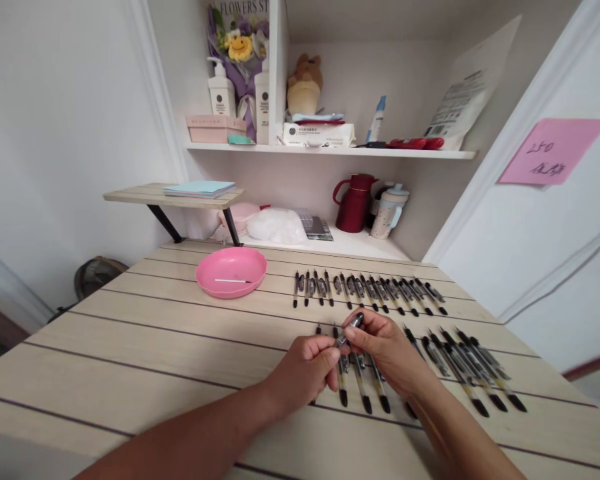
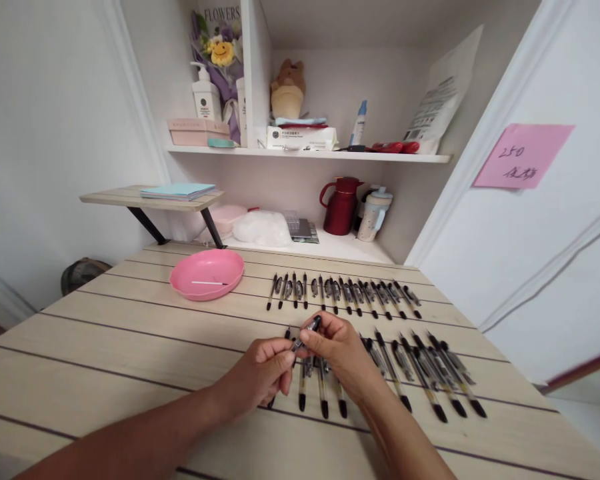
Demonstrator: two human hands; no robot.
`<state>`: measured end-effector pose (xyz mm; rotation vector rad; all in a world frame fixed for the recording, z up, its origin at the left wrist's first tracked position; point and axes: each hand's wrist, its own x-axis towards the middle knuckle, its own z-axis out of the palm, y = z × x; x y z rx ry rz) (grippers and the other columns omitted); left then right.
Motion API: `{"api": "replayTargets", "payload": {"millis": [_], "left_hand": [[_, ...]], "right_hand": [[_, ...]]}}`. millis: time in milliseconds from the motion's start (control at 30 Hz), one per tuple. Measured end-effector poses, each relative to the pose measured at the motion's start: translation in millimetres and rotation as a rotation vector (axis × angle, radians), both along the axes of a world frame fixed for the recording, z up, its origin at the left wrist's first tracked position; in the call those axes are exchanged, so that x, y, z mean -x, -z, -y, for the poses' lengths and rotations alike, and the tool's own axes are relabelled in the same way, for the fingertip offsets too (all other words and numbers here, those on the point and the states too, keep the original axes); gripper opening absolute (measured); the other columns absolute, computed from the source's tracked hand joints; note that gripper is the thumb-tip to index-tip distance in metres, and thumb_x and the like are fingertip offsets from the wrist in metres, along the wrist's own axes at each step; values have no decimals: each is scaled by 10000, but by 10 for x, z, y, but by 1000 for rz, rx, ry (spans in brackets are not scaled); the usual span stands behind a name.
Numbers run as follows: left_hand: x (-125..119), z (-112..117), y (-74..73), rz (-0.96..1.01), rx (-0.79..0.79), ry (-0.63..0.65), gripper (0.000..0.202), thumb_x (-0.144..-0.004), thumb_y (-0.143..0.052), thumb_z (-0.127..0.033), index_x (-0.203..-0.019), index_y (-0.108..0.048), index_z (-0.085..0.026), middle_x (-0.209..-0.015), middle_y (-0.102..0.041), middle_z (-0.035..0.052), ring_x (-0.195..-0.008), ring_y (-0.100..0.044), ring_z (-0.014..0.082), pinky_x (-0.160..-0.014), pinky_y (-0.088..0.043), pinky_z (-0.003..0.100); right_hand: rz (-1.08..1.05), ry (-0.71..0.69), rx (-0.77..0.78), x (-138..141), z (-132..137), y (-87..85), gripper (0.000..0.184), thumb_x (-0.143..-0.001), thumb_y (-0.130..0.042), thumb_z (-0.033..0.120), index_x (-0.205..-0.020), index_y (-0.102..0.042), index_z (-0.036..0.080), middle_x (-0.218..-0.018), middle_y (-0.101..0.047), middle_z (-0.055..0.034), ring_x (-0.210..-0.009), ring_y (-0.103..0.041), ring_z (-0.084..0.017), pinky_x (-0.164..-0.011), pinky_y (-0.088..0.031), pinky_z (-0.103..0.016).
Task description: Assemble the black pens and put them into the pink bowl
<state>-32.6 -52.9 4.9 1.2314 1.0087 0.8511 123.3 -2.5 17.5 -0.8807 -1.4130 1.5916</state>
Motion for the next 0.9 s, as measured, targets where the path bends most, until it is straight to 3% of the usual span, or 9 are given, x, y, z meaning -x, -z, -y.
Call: {"api": "replayTargets", "payload": {"millis": [167,433,533,700,800,900], "left_hand": [[-25,25,-8,-193,-219,-89,259,-804,-403,-306,-743,-580,-127,-508,-492,-31,-433,-352,60,-462,-282,192],[-14,3,-33,-357,-392,-130,225,-793,-379,-242,-690,-559,-153,-513,-495,-26,-480,-430,87,-508,-311,206],[15,-35,-11,-301,-330,-106,218,-788,-384,-248,-735,-569,-145,-525,-500,-23,-467,-408,81,-485,-303,201],[37,-63,8,-88,-68,0,235,-797,-401,-326,-813,-546,-141,-494,-491,-40,-359,-291,44,-391,-213,184],[53,-48,-12,108,126,113,253,-794,-416,-362,-889,-521,-153,-487,-479,-54,-306,-216,30,-346,-151,179],[72,-28,-45,271,230,194,250,-790,-432,-364,-883,-527,-151,-497,-476,-47,-299,-186,19,-334,-118,173]], "right_hand": [[28,37,-26,27,18,36,195,-642,-686,324,-674,-553,185,-533,-518,55,-483,-457,-67,-479,-330,-205],[33,108,-40,123,38,103,266,-632,-676,398,-634,-532,174,-500,-461,58,-465,-373,-66,-463,-287,-211],[0,126,-7,140,40,128,277,-633,-671,417,-675,-546,173,-516,-489,45,-465,-396,-74,-467,-303,-212],[-107,126,26,70,53,69,360,-730,-556,465,-973,-593,201,-728,-595,-7,-520,-467,-89,-503,-359,-228],[-211,102,33,34,62,21,393,-748,-521,478,-1023,-577,202,-880,-626,-55,-482,-436,-78,-461,-360,-238],[-294,72,47,54,100,-9,353,-764,-510,449,-1014,-563,205,-893,-642,-75,-420,-367,-62,-422,-353,-248]]}}
